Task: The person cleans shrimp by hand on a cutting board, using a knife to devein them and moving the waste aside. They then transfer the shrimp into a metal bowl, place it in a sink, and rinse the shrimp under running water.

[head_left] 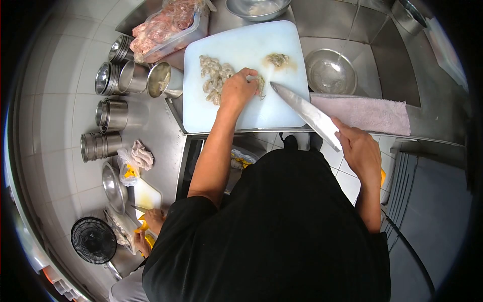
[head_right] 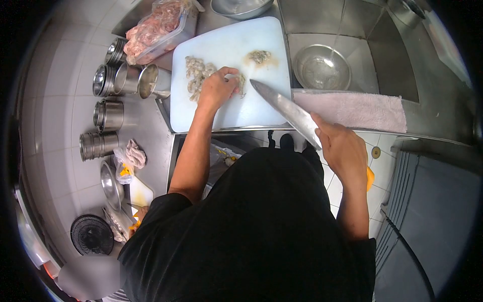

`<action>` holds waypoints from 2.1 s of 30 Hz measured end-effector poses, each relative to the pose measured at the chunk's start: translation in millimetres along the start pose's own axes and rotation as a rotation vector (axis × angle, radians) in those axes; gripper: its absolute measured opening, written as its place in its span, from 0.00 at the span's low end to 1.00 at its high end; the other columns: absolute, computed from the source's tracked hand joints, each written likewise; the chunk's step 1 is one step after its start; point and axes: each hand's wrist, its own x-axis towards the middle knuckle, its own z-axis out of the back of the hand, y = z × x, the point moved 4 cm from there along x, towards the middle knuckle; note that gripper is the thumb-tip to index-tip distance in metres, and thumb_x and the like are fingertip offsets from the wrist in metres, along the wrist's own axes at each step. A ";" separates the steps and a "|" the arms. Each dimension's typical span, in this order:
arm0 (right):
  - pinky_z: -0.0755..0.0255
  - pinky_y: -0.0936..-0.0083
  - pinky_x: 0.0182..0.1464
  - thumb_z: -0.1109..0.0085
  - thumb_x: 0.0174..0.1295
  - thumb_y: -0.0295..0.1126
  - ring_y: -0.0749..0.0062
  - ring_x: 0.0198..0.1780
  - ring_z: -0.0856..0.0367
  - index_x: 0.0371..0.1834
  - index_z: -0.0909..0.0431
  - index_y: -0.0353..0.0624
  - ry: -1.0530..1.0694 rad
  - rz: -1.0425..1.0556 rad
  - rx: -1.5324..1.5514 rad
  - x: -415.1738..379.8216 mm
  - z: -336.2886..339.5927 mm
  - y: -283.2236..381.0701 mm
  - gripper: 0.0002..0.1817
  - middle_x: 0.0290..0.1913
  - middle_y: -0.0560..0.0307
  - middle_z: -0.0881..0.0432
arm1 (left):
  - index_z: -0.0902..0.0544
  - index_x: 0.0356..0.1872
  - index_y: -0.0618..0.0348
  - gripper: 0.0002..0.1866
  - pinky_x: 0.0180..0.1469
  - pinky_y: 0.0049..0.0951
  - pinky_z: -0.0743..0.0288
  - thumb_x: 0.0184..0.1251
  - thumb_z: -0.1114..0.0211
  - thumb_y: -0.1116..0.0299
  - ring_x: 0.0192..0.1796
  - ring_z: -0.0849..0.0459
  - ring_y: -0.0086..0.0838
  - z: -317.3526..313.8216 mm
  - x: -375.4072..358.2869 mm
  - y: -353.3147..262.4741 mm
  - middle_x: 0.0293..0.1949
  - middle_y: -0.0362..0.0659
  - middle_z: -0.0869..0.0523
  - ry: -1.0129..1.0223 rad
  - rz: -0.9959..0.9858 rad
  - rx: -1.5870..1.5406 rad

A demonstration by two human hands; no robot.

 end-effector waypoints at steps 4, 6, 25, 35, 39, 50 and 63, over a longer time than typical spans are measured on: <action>0.23 0.54 0.46 0.46 0.74 0.38 0.45 0.40 0.15 0.65 0.16 0.58 -0.093 0.069 0.034 12.8 -8.5 7.3 0.19 0.36 0.43 0.14 | 0.13 0.52 0.60 0.17 0.35 0.30 0.21 0.66 0.35 0.63 0.25 0.14 0.26 1.7 0.6 -1.3 0.24 0.42 0.10 0.012 -0.014 0.001; 0.24 0.55 0.46 0.45 0.74 0.38 0.44 0.39 0.16 0.66 0.17 0.57 -0.107 0.103 0.037 17.9 -12.8 9.6 0.20 0.35 0.43 0.15 | 0.13 0.52 0.59 0.17 0.35 0.30 0.21 0.66 0.35 0.63 0.25 0.14 0.26 2.2 0.1 -2.4 0.25 0.42 0.10 0.014 0.005 0.002; 0.22 0.52 0.47 0.45 0.72 0.37 0.44 0.45 0.14 0.63 0.15 0.55 -0.099 0.113 0.054 29.1 -12.5 9.2 0.19 0.44 0.43 0.11 | 0.15 0.41 0.59 0.08 0.47 0.41 0.19 0.63 0.34 0.69 0.41 0.12 0.45 -2.9 -16.1 -15.2 0.37 0.51 0.11 0.010 -0.136 -0.113; 0.22 0.55 0.39 0.44 0.72 0.34 0.48 0.35 0.15 0.62 0.15 0.56 -0.133 0.147 -0.115 16.8 -2.1 26.1 0.18 0.34 0.48 0.14 | 0.16 0.41 0.60 0.09 0.45 0.40 0.19 0.65 0.32 0.66 0.39 0.11 0.42 17.5 -63.9 18.5 0.35 0.51 0.10 -0.215 -0.024 0.056; 0.23 0.56 0.36 0.43 0.71 0.34 0.49 0.33 0.16 0.63 0.15 0.56 -0.146 0.285 -0.030 12.2 -10.3 32.0 0.18 0.32 0.49 0.16 | 0.16 0.40 0.61 0.09 0.45 0.40 0.19 0.65 0.32 0.66 0.38 0.11 0.43 11.7 -73.0 23.2 0.35 0.52 0.10 -0.220 0.005 0.030; 0.24 0.57 0.36 0.44 0.71 0.31 0.52 0.32 0.17 0.60 0.14 0.56 -0.168 0.318 -0.132 14.4 -14.2 28.1 0.18 0.29 0.51 0.18 | 0.17 0.39 0.61 0.09 0.45 0.40 0.19 0.62 0.32 0.68 0.37 0.11 0.43 17.6 -85.5 32.6 0.33 0.51 0.11 -0.215 0.016 -0.006; 0.24 0.56 0.35 0.45 0.70 0.32 0.52 0.32 0.17 0.59 0.13 0.56 -0.181 0.384 -0.117 25.8 -7.1 36.4 0.17 0.29 0.52 0.18 | 0.16 0.38 0.62 0.08 0.44 0.37 0.20 0.62 0.32 0.69 0.35 0.12 0.40 24.2 -92.5 40.7 0.31 0.51 0.12 -0.216 0.011 -0.061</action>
